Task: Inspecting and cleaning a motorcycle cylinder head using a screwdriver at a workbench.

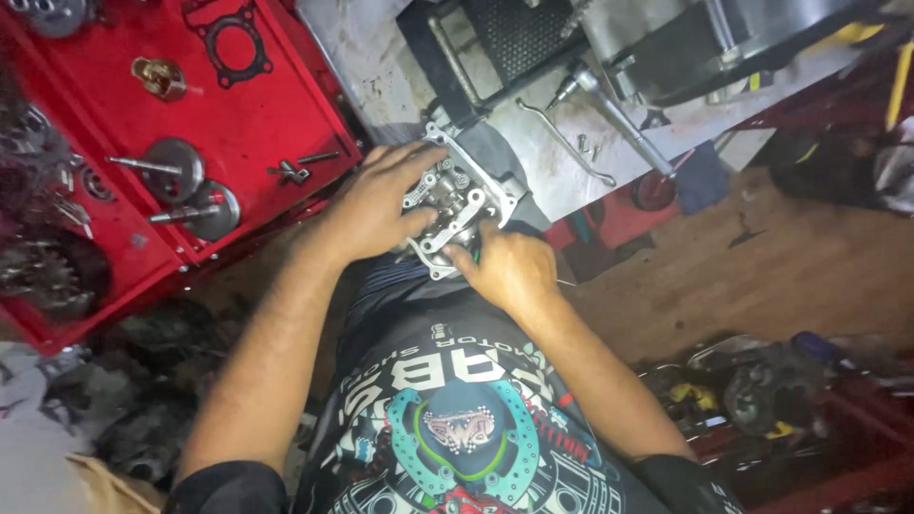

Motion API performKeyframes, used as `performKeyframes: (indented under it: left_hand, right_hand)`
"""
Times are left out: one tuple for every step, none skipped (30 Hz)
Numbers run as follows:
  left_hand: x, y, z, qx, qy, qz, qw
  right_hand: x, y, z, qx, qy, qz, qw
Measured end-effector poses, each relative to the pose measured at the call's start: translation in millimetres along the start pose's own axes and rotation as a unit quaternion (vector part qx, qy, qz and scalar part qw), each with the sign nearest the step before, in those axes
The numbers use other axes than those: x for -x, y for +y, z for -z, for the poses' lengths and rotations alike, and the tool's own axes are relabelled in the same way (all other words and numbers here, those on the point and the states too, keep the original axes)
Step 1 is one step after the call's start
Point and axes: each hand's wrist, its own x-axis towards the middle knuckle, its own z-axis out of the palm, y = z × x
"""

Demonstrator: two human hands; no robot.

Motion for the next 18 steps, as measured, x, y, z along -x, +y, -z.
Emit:
performKeyframes:
  left_hand:
    - [-1.0,5.8,12.0,-0.004,-0.005,0.001,1.0]
    - [-1.3,10.9,24.5,0.033,-0.029,-0.003,0.999]
    - [-2.4,16.5,36.1,0.071,-0.05,-0.008,0.996]
    - [2.2,11.3,38.9,0.069,-0.053,-0.007,0.996]
    - [6.7,6.0,41.5,0.038,-0.05,0.002,0.998]
    - [11.3,0.6,44.7,0.007,-0.047,0.01,0.999]
    - [18.3,-7.0,36.7,0.005,-0.049,0.007,0.999]
    - [25.4,-14.9,29.3,-0.032,-0.039,0.041,0.998]
    - [31.6,-22.6,21.0,-0.068,-0.027,0.074,0.995]
    - [39.9,-21.2,13.1,-0.068,-0.028,0.071,0.995]
    - [48.5,-19.7,4.2,-0.098,0.034,0.047,0.993]
    - [57.2,-18.7,-4.7,-0.127,0.097,0.023,0.987]
    - [56.8,-28.0,-13.6,-0.124,0.097,0.021,0.987]
    - [56.3,-37.4,-22.7,-0.154,0.172,-0.027,0.973]
    - [57.1,-45.5,-33.4,-0.182,0.246,-0.074,0.949]
    - [58.1,-44.7,-34.8,-0.177,0.246,-0.074,0.95]
    - [57.8,-44.1,-35.3,-0.178,0.258,-0.084,0.946]
    - [57.2,-43.0,-35.6,-0.179,0.27,-0.094,0.942]
  right_hand:
    - [-1.4,1.8,-4.6,-0.007,-0.001,0.001,1.0]
    - [-2.7,2.2,-9.7,-0.01,-0.005,-0.012,1.0]
    - [-4.2,3.4,-13.9,-0.01,-0.008,-0.024,1.0]
    - [-3.9,2.1,-13.2,-0.013,-0.009,-0.024,1.0]
    - [-3.2,0.8,-12.6,-0.016,-0.006,-0.033,0.999]
    - [-2.5,-1.0,-11.9,-0.018,-0.002,-0.042,0.999]
    - [-4.2,-1.2,-15.1,-0.021,-0.001,-0.044,0.999]
    - [-5.9,-1.8,-18.1,-0.02,0.001,-0.045,0.999]
    - [-7.5,-1.3,-20.3,-0.017,0.004,-0.047,0.999]
    - [-8.5,-1.9,-23.8,-0.018,0.005,-0.05,0.999]
    - [-9.3,-1.9,-27.2,-0.013,0.012,-0.052,0.998]
    - [-10.4,-2.1,-30.8,-0.007,0.019,-0.054,0.998]
    - [-7.9,-7.4,-27.0,-0.005,0.019,-0.058,0.998]
    - [-5.5,-12.9,-23.4,-0.008,0.029,-0.066,0.997]
    - [-1.7,-17.8,-20.4,-0.009,0.038,-0.074,0.997]
    - [-1.8,-18.2,-23.4,-0.006,0.037,-0.078,0.996]
    - [-3.4,-18.4,-24.9,0.0,0.042,-0.087,0.995]
    - [-4.8,-18.5,-26.0,0.006,0.048,-0.097,0.994]
